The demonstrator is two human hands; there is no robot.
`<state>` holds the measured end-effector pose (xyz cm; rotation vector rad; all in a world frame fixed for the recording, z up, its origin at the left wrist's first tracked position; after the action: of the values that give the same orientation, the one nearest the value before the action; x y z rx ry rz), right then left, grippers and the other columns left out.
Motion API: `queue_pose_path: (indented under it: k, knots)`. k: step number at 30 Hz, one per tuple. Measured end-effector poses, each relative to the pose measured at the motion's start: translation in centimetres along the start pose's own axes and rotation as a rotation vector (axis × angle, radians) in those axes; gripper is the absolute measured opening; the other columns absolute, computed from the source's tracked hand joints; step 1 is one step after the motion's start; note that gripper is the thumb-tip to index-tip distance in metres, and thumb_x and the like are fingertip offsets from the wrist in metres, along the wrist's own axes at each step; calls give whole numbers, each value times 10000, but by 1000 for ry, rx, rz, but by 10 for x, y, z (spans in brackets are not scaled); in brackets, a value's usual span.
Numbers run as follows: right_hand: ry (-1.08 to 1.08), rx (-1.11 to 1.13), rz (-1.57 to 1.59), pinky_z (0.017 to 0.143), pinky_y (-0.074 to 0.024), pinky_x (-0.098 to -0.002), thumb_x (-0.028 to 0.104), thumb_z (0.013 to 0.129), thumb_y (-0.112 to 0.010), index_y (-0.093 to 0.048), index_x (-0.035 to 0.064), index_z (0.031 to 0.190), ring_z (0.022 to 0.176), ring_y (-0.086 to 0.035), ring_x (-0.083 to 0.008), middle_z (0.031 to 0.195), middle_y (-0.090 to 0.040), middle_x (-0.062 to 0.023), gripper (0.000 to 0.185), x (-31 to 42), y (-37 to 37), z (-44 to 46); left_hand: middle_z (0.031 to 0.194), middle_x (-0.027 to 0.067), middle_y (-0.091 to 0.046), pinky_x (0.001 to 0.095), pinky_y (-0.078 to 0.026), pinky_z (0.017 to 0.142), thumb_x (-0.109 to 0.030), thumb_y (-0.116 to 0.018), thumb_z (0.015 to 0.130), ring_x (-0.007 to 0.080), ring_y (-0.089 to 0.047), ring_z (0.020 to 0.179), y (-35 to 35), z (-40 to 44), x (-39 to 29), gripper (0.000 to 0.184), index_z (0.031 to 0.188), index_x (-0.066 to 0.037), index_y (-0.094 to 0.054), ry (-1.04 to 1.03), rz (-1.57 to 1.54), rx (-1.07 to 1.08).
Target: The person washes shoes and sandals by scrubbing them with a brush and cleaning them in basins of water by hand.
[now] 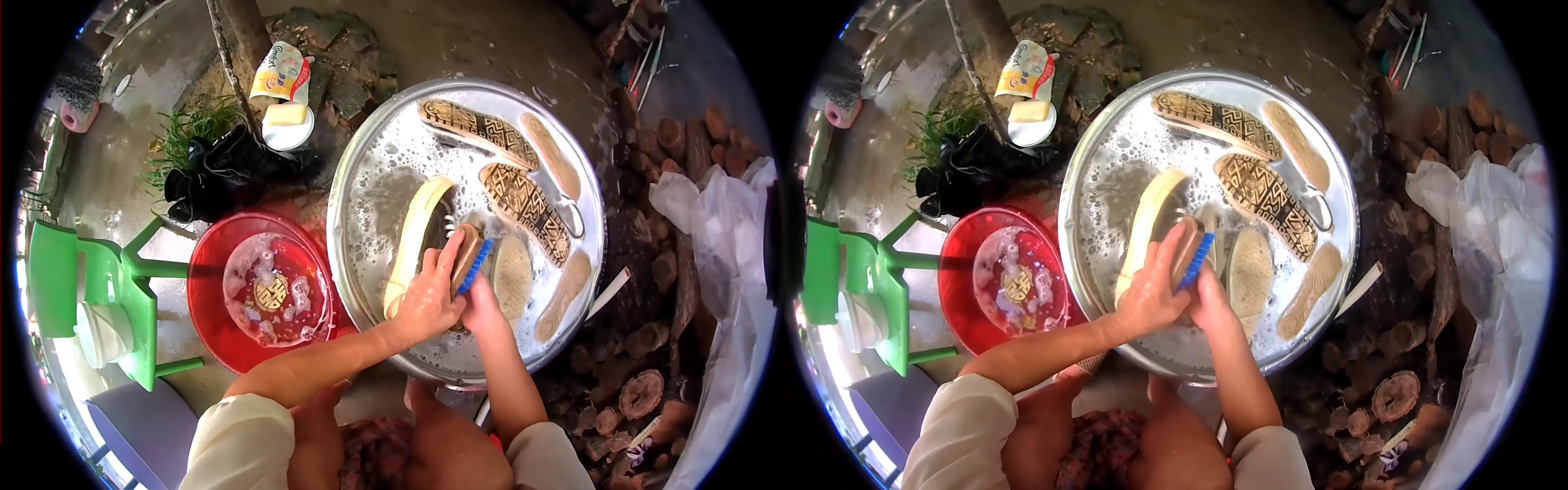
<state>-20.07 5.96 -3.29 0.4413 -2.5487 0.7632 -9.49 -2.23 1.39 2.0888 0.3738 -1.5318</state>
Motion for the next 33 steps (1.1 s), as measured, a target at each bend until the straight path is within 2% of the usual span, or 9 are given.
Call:
queue_pose_path:
  k: [4, 9, 12, 16, 18, 19, 22, 28, 33]
  knots:
    - [227, -55, 26, 903, -506, -356, 293, 941, -549, -598, 45, 1179, 1023, -608, -200, 1124, -637, -82, 346, -16, 5, 30, 1513, 254, -307, 420, -329, 1144, -100, -690, 862, 339, -335, 1408, 4, 17, 39, 845, 1530, -27, -178, -125, -177, -126]
    - [142, 32, 369, 763, -555, -382, 252, 823, -624, -653, 16, 1051, 821, -674, -267, 946, -698, -113, 329, -15, -12, 32, 1335, 273, -457, 464, -414, 1025, -303, -680, 893, 434, -491, 1235, 42, 55, 81, 824, 1523, -68, -204, 69, 180, -538]
    - [126, 108, 363, 796, -560, -409, 322, 871, -626, -630, 34, 1153, 866, -684, -278, 1007, -700, -115, 403, -7, -18, 31, 1258, 274, -509, 478, -470, 942, -357, -667, 900, 451, -572, 1106, 46, 67, 91, 767, 1508, -101, -277, 253, -75, -327]
    - [69, 125, 509, 922, -523, -418, 470, 951, -525, -610, 39, 1210, 984, -666, -297, 1109, -684, -122, 510, -9, -25, 40, 1069, 218, -510, 478, -480, 839, -408, -681, 871, 416, -575, 932, 24, 17, 28, 780, 1526, -210, -307, 0, 481, -186]
    - [-4, 833, 632, 991, -477, -427, 522, 974, -435, -581, 72, 1269, 1110, -611, -306, 1243, -628, -119, 558, -19, -2, 62, 996, 195, -500, 459, -478, 797, -437, -634, 897, 378, -550, 861, -8, 2, 41, 697, 1508, -238, -362, -270, 653, -188]
    - [354, 200, 216, 1050, -428, -443, 562, 981, -377, -517, 109, 1364, 1231, -529, -315, 1368, -542, -110, 610, -23, -17, 50, 1007, 196, -508, 455, -477, 787, -456, -597, 913, 361, -551, 879, -6, 11, 39, 631, 1479, -243, -418, -182, 646, -162]
    - [30, -47, 335, 1116, -357, -411, 545, 991, -385, -432, 116, 1450, 1309, -467, -265, 1416, -500, -90, 630, -6, -54, 14, 1003, 184, -515, 464, -479, 775, -398, -583, 928, 349, -559, 901, 3, 60, 35, 557, 1444, -231, -451, -290, 836, -353]
    - [212, 42, 253, 1035, -421, -358, 418, 998, -474, -569, 65, 1280, 1169, -568, -211, 1256, -622, -73, 462, -16, -33, 33, 983, 246, -504, 502, -477, 800, -375, -539, 963, 418, -548, 915, 7, 53, 32, 599, 1516, -257, -341, 69, 439, -254]
    - [203, -23, 459, 916, -495, -402, 510, 960, -488, -592, 70, 1210, 1053, -604, -239, 1157, -642, -102, 517, -26, -8, 36, 917, 202, -479, 491, -487, 751, -277, -584, 927, 364, -541, 776, -12, 5, 36, 574, 1465, -327, -390, -335, 789, -128]
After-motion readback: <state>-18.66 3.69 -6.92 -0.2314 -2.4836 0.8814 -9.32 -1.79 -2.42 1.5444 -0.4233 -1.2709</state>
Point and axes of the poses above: each hand's wrist, its own z-axis towards the middle knuckle, its own y-axis out of the back of the hand, x = y × z, the point moved 1 cm from there along z, towards the middle knuckle
